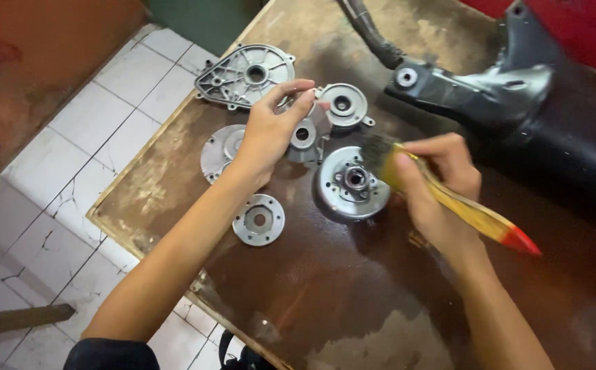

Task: The person cleans a large black mechanical component and several smaller silver metal parts using a yellow brush and a liquid from a white bowl. The person scrubs the surfaces of the parts, occasionally dipping the brush into the bowl to reload the cleaning solution, and places the cleaned items back on the workbench.

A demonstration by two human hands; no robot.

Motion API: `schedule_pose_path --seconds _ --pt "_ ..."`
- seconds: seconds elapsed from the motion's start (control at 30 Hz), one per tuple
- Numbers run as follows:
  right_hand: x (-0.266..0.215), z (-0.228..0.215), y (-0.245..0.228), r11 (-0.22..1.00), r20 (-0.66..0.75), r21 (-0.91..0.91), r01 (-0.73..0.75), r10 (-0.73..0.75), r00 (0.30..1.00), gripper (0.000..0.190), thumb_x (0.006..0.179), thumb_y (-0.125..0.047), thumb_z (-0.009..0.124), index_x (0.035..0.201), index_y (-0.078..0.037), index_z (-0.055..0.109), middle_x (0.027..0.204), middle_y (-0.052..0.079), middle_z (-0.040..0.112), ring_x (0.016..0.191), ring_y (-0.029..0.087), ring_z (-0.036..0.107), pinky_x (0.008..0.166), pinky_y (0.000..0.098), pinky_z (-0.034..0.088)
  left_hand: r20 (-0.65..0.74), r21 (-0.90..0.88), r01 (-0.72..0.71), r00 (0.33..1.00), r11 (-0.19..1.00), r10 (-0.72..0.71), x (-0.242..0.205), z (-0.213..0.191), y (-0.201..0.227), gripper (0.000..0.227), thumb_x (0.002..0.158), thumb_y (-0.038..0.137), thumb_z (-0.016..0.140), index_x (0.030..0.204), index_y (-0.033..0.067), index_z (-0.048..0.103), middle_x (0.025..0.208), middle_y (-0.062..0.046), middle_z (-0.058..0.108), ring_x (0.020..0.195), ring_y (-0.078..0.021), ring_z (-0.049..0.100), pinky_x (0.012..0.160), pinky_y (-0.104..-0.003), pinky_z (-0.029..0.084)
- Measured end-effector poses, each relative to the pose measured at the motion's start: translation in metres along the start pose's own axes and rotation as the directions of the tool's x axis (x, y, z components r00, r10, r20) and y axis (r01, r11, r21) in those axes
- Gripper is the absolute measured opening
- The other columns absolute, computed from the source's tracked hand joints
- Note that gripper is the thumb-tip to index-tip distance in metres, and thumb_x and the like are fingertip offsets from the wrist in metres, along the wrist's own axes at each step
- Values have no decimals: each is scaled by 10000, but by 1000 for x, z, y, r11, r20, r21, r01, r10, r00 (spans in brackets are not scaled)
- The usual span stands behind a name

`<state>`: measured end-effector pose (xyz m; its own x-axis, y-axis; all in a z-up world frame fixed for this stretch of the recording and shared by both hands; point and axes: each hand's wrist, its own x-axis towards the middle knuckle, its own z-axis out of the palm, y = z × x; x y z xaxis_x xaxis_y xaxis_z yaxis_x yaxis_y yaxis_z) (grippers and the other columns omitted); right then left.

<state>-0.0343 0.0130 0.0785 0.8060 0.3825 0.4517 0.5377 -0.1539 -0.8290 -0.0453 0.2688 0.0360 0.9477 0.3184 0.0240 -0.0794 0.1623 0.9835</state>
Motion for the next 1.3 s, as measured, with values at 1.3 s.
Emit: schedule_pose_path --seconds 1.3 --pt "-34 74 -29 959 362 -193 207 -126 924 82 864 -162 762 910 -120 708 626 64 649 556 261 661 513 362 490 228 938 -253 965 237 128 -154 -36 4 735 703 296 860 1367 217 554 1314 -222 535 1138 -450 514 954 -487 492"
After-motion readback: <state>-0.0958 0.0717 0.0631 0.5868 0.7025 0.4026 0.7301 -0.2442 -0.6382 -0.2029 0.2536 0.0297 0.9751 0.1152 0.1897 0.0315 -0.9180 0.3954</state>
